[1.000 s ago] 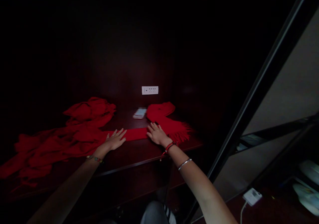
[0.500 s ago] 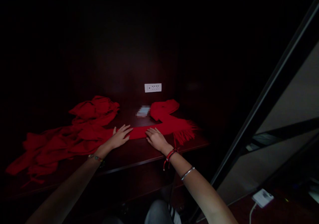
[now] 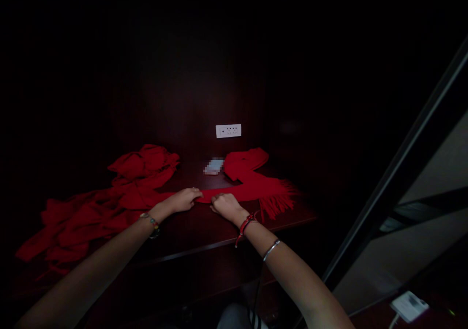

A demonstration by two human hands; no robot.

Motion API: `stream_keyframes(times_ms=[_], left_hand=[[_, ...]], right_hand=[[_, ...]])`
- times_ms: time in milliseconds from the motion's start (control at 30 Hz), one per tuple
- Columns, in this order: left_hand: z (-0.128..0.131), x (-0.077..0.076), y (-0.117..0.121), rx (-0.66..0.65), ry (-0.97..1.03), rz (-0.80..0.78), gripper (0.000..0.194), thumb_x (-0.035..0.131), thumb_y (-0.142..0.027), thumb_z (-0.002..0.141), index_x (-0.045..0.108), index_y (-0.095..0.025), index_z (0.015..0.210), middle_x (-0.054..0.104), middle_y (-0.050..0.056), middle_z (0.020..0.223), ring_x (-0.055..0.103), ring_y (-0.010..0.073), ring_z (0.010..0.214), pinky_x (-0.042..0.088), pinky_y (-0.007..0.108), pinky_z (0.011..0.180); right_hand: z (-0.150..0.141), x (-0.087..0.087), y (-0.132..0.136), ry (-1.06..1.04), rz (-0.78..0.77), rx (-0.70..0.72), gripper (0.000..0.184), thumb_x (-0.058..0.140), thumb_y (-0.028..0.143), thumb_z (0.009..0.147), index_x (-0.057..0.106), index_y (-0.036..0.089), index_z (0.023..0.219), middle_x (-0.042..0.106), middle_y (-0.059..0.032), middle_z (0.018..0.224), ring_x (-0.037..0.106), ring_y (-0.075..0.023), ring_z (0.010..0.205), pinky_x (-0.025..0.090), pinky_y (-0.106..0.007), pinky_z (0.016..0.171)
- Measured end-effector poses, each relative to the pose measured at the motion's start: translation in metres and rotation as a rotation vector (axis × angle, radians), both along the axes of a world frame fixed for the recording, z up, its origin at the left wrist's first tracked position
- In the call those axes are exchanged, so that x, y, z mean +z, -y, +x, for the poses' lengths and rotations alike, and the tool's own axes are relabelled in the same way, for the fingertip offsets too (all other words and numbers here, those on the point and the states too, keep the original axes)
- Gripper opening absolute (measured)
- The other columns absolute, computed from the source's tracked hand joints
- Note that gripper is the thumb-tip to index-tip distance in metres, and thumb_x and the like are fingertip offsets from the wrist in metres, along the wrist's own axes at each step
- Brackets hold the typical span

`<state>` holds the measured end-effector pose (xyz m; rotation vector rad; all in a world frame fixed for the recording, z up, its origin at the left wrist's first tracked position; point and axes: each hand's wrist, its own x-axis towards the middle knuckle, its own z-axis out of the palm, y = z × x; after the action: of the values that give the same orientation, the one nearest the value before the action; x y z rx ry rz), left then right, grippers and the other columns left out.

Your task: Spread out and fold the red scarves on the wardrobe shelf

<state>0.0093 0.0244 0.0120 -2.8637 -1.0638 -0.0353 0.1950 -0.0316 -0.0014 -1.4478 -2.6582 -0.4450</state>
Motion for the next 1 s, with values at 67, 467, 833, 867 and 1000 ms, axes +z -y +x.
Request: stream_keyframes(times_ms=[67, 467, 833, 867, 1000], left_hand=[[-0.002, 0.001, -0.003, 0.010, 0.036, -0.016, 0.040, 0.039, -0.005, 0.067, 0.057, -0.019, 0.100, 0.059, 0.005, 0.099, 0.052, 0.0176, 0.095, 0.037, 0.027, 0.087], [0.017, 0.009, -0.034, 0.244, 0.244, -0.237, 0.034, 0.036, -0.032, 0.080, 0.058, -0.016, 0.102, 0.058, 0.006, 0.110, 0.050, 0.0177, 0.100, 0.033, 0.025, 0.088], [0.067, 0.009, -0.068, 0.303, 0.282, -0.536, 0.019, 0.051, -0.029, 0.068, 0.061, -0.016, 0.077, 0.064, 0.000, 0.075, 0.054, 0.0128, 0.069, 0.041, 0.020, 0.061], [0.067, 0.013, -0.067, 0.286, 0.304, -0.549, 0.020, 0.051, -0.027, 0.068, 0.061, -0.016, 0.082, 0.064, -0.001, 0.081, 0.055, 0.0122, 0.073, 0.041, 0.019, 0.064], [0.067, 0.034, -0.061, 0.211, 0.437, -0.572, 0.031, 0.050, -0.021, 0.070, 0.057, -0.018, 0.100, 0.060, 0.001, 0.103, 0.054, 0.0121, 0.090, 0.041, 0.019, 0.074]], right_hand=[[-0.004, -0.002, -0.002, -0.019, 0.020, -0.036, 0.024, 0.037, 0.024, 0.086, 0.054, 0.011, 0.098, 0.061, -0.0127, 0.092, 0.056, -0.0198, 0.085, 0.041, -0.028, 0.070], [0.002, 0.000, 0.001, -0.035, 0.042, -0.173, 0.023, 0.036, 0.010, 0.083, 0.056, 0.010, 0.094, 0.057, -0.0154, 0.093, 0.055, -0.0207, 0.084, 0.043, -0.029, 0.066], [0.013, -0.008, 0.008, -0.028, 0.046, -0.214, 0.021, 0.035, 0.008, 0.082, 0.052, 0.012, 0.095, 0.058, -0.0133, 0.088, 0.059, -0.0195, 0.078, 0.045, -0.026, 0.061], [0.014, -0.008, 0.008, -0.035, 0.052, -0.217, 0.021, 0.035, 0.008, 0.082, 0.051, 0.012, 0.095, 0.058, -0.0131, 0.088, 0.059, -0.0195, 0.078, 0.045, -0.027, 0.061], [0.020, -0.002, 0.010, -0.124, 0.094, -0.261, 0.026, 0.034, 0.011, 0.083, 0.049, 0.014, 0.104, 0.059, -0.0120, 0.090, 0.058, -0.0199, 0.080, 0.045, -0.026, 0.063]])
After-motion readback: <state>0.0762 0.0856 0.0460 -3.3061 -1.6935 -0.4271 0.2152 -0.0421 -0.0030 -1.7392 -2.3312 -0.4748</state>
